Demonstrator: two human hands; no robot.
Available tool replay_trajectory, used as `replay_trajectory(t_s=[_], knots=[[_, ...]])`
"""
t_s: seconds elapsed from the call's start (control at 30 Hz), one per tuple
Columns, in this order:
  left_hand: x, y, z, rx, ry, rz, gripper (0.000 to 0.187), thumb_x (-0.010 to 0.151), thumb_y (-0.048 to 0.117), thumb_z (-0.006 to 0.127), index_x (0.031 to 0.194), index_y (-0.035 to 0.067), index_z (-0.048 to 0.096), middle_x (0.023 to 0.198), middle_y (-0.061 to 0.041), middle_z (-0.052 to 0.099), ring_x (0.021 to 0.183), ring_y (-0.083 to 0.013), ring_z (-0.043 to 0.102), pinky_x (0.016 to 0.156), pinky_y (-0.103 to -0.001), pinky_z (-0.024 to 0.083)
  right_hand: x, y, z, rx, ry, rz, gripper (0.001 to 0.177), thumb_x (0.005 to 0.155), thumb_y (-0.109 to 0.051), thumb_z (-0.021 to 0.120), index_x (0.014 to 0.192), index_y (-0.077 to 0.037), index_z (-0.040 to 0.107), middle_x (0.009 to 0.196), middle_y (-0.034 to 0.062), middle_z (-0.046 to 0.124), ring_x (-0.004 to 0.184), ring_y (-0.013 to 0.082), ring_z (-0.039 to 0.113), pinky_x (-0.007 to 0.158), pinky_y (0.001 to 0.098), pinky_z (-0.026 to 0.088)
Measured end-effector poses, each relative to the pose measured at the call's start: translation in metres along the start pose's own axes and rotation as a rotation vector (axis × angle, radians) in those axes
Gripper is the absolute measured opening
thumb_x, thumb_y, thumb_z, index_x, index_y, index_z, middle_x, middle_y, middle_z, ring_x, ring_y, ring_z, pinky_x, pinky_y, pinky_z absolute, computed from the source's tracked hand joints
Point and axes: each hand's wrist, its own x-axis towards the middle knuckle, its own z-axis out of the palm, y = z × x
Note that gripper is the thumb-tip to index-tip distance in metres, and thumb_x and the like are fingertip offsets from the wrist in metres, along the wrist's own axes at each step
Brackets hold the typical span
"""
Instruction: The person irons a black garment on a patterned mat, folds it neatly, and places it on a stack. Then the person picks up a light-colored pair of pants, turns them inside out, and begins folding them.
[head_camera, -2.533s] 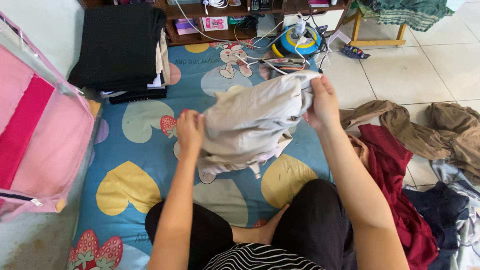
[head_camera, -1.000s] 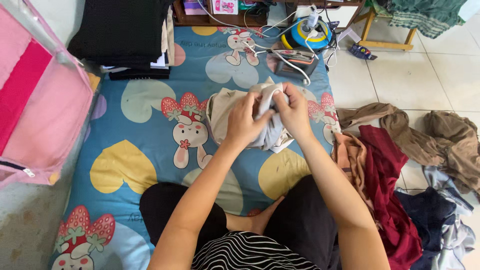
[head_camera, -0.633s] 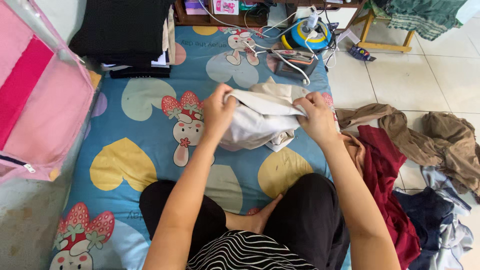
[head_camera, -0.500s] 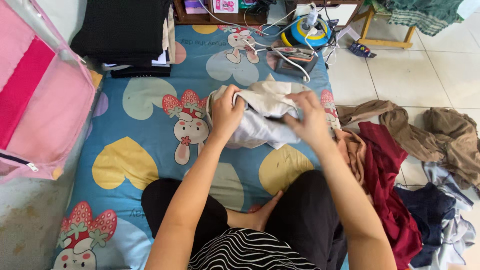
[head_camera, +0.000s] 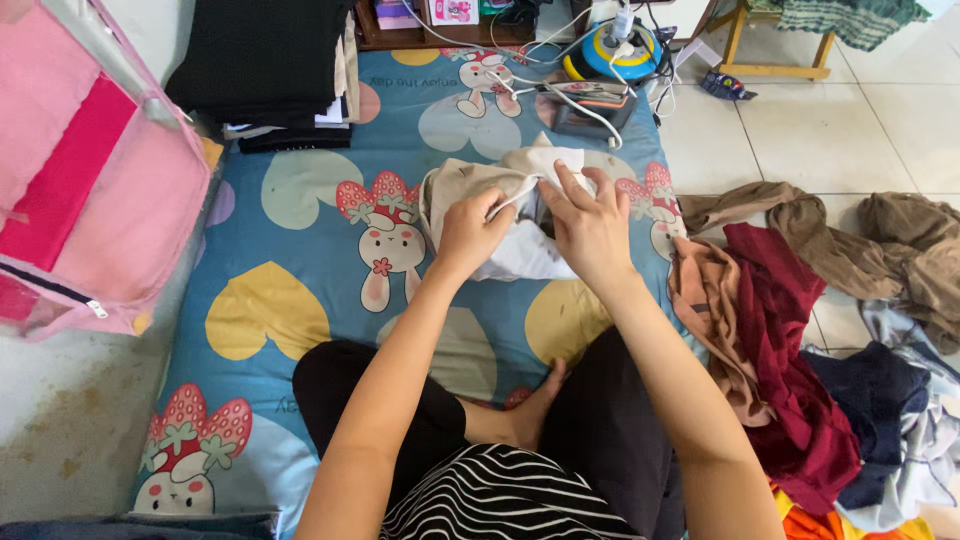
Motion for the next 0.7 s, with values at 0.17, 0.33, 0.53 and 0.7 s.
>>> replay_trajectory(t_s=[0.17, 0.33, 0.53, 0.7], knots=[[-0.006, 0.0, 0.014, 0.017, 0.07, 0.09, 0.033, 0.1, 0.032, 0.064, 0.084, 0.002, 0.066, 0.071, -0.02, 0.063, 0.066, -0.039, 0.062, 0.06, -0.045, 0.046, -0.039, -0.005, 0.005, 0.354, 0.095, -0.002, 0.027, 0.088, -0.008, 0.072, 0.114, -0.013, 0.074, 0.109, 0.008, 0.068, 0.096, 0.0293, 0.066, 0.081, 0.0417, 0.054], [-0.011, 0.002, 0.025, -0.003, 0.079, 0.065, 0.038, 0.102, 0.034, 0.061, 0.08, 0.002, 0.062, 0.064, -0.019, 0.057, 0.06, -0.0391, 0.058, 0.056, -0.046, 0.043, -0.06, -0.014, 0.022, 0.655, -0.021, 0.215, 0.008, 0.096, -0.004, 0.064, 0.103, -0.005, 0.067, 0.093, 0.0116, 0.069, 0.081, 0.0297, 0.071, 0.071, 0.039, 0.057], [-0.019, 0.005, 0.024, 0.0, -0.018, 0.101, 0.036, 0.101, 0.033, 0.06, 0.08, 0.004, 0.059, 0.063, -0.018, 0.056, 0.055, -0.0352, 0.058, 0.053, -0.043, 0.043, -0.055, 0.006, 0.042, 0.446, -0.088, 0.369, 0.008, 0.096, -0.012, 0.067, 0.1, -0.006, 0.07, 0.092, 0.0156, 0.072, 0.081, 0.0354, 0.071, 0.072, 0.0435, 0.056], [-0.022, 0.006, 0.025, 0.047, -0.056, 0.125, 0.033, 0.101, 0.031, 0.061, 0.082, 0.004, 0.06, 0.064, -0.018, 0.058, 0.058, -0.0359, 0.059, 0.054, -0.044, 0.043, -0.052, 0.016, 0.074, 0.153, -0.619, 0.524, 0.038, 0.077, -0.035, 0.078, 0.097, -0.004, 0.07, 0.09, 0.0215, 0.072, 0.081, 0.0433, 0.069, 0.071, 0.0508, 0.055]])
